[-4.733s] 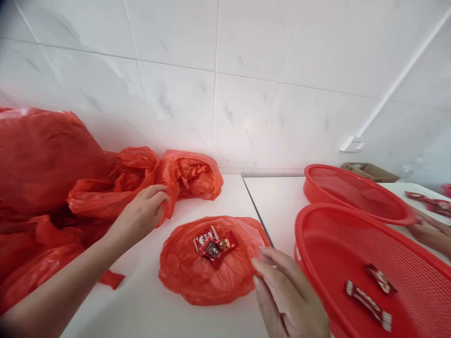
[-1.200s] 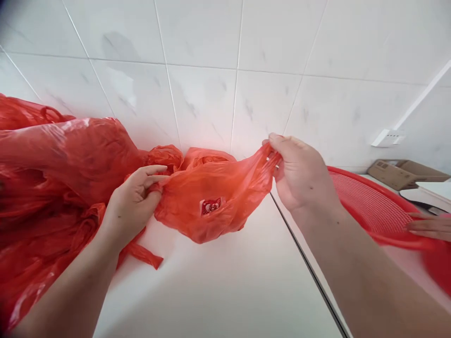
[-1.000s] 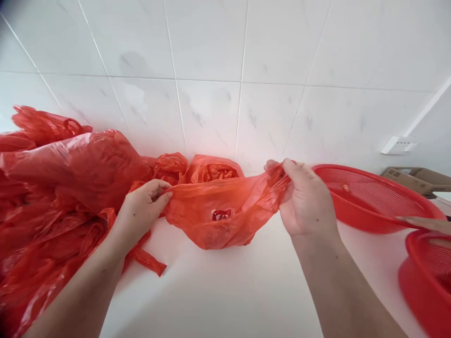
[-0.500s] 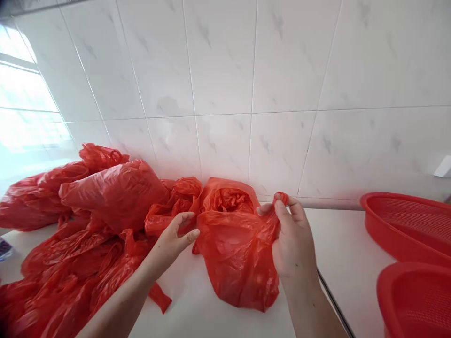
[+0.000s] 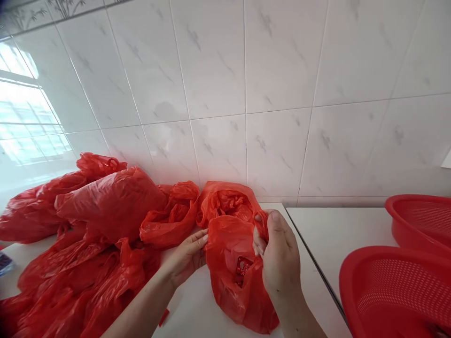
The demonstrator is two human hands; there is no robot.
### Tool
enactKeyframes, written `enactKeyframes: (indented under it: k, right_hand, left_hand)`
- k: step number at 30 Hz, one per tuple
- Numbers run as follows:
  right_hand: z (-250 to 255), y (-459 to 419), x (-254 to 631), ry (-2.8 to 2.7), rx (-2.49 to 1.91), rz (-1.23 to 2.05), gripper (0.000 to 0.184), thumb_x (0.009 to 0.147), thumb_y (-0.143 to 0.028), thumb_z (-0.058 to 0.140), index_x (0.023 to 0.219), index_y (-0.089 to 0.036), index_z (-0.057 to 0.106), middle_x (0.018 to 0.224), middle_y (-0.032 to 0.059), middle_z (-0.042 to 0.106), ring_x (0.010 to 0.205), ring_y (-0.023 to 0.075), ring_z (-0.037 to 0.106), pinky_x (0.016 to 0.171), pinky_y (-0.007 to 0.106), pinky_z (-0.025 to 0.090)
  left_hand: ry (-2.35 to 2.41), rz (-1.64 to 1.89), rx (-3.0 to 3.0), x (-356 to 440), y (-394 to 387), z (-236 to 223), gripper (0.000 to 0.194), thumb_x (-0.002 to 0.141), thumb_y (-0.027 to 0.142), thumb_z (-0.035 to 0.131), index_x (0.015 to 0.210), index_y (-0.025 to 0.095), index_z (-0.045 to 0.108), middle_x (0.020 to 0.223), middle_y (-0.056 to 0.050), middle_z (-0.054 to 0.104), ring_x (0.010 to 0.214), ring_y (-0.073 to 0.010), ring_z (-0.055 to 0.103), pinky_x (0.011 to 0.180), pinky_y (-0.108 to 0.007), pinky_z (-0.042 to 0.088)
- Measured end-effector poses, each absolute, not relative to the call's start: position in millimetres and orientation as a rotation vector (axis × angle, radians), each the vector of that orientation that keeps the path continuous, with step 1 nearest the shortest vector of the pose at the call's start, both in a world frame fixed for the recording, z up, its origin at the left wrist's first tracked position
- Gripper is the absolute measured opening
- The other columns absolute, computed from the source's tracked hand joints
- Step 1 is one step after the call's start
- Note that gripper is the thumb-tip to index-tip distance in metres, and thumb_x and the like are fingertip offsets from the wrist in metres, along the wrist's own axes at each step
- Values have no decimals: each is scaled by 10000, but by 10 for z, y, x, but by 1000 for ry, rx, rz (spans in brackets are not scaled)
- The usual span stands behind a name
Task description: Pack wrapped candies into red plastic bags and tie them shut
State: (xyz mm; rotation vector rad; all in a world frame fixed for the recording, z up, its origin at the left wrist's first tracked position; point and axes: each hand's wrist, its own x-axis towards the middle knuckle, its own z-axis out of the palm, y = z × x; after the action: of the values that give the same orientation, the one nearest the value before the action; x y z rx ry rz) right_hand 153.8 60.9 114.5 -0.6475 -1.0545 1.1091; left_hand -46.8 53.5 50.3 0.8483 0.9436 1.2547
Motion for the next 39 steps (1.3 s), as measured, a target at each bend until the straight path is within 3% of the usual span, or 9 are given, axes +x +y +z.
enactKeyframes:
  k: [8,13,16,20,24,28,31,35,39]
  right_hand:
    - [1089,596,1553,-1141,-691,1108,461,899,-602,380,765,-199,561,460,-54,355,430,86,311,405,202,278]
    - [1098,625,1595,-1022,-824,1043,508,829,-648,470,698,-177,608,687,20,568,519,85,425,415,184,322]
    - [1158,631,1627,-965,-907,1009,469,813,-627,511,722,-184,635,720,25,575,574,106,490,458,190,400]
    - [1309,495,1632,-1037,-896,1095,326,810,-504,570,1003,-254,652,635,-17,546,518,109,475,437,196,407]
    - [1413,271,1590,-1384,-783,1355,521,787,-392,622,1286,-317,495,534,-76,429,445,94,366,422,201,351]
    - [1419,219,1542,-1638,-814,1382,214,801,-386,607,940,-224,624,580,-48,431,523,104,389,472,218,344]
    - [1368,310,1523,-1496,-980,1291,356,828,-493,553,653,-186,509,558,-46,385,516,91,349,457,209,302]
    - [1270,433,1510,-1407,-931,1358,391,808,-486,579,601,-182,444,555,-54,350,505,80,315,436,195,281]
    - [1264,490,1546,-1379,-883,1450,314,839,-463,530,743,-172,597,554,-34,445,506,93,401,440,188,311]
  left_hand:
    - [1008,1182,1103,-280,360,697,389,696,278,751,1024,149,585,887,-57,663,779,-166,614,732,-295,472]
    - [1255,1496,1331,-315,312,987,115,743,233,664,762,137,604,688,15,570,615,-85,503,572,-190,398]
    - [1241,1754,1316,-359,248,1305,81,768,204,621,839,170,602,660,48,512,544,-56,439,483,-155,360]
    - [1117,1790,1314,-245,131,1624,210,771,130,572,962,216,569,739,42,519,575,-64,478,467,-153,417]
    - [1004,1620,1433,20,37,1688,279,751,77,570,999,205,552,810,9,539,689,-97,547,566,-201,506]
    - [839,1553,1756,141,0,1575,403,754,56,595,1108,241,540,968,-36,569,878,-149,587,728,-275,538]
    - [1040,1791,2088,108,27,1445,354,742,80,652,1052,237,587,1064,-58,549,989,-183,555,798,-307,522]
    - [1185,1541,2478,55,90,1296,264,705,228,754,947,215,648,935,-49,587,860,-183,570,764,-322,510]
    - [1318,1361,2433,-27,157,1218,125,840,155,575,747,203,643,764,-25,600,714,-145,563,690,-276,477]
